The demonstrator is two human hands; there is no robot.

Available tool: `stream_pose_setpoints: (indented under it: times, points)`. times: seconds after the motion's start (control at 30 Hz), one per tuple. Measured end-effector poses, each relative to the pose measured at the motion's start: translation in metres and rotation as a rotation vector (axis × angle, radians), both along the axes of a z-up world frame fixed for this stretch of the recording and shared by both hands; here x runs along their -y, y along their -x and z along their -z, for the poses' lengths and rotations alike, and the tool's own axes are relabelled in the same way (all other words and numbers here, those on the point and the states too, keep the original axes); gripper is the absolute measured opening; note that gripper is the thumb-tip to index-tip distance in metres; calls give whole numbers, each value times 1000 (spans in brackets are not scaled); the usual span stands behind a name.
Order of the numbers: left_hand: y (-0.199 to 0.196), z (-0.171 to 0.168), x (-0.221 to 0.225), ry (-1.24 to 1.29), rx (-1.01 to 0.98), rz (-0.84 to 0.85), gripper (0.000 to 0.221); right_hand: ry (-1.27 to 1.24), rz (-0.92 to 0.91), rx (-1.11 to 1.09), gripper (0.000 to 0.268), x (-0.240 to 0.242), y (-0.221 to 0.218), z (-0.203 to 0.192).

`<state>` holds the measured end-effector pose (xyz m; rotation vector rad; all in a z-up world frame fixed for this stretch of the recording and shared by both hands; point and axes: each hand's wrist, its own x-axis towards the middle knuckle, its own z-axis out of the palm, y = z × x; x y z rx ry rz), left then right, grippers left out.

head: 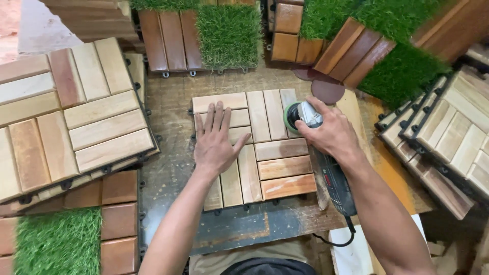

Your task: Sanding the surface of interlocking wooden floor tiles using a handheld orbital sander on a workbench.

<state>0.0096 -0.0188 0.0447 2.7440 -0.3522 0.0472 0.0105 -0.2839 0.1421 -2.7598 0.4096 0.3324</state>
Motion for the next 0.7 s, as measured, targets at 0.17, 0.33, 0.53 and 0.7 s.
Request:
stream_pose_setpoints:
  times: [0.17,0.33,0.53,0.7]
  points:
    - [-2,9,2,6,28,-180,88,5,-25,80,75,-12,-40,11]
    - [-5,12,1,42,-6,-286,91,13,-17,123,76,-15,-75,24]
    - [-4,17,2,36,76,-224,82,-15,-30,94,73,-55,-76,15]
    - [-5,21,2,61,133,-227,70,-29,-97,76,75,-90,-81,15]
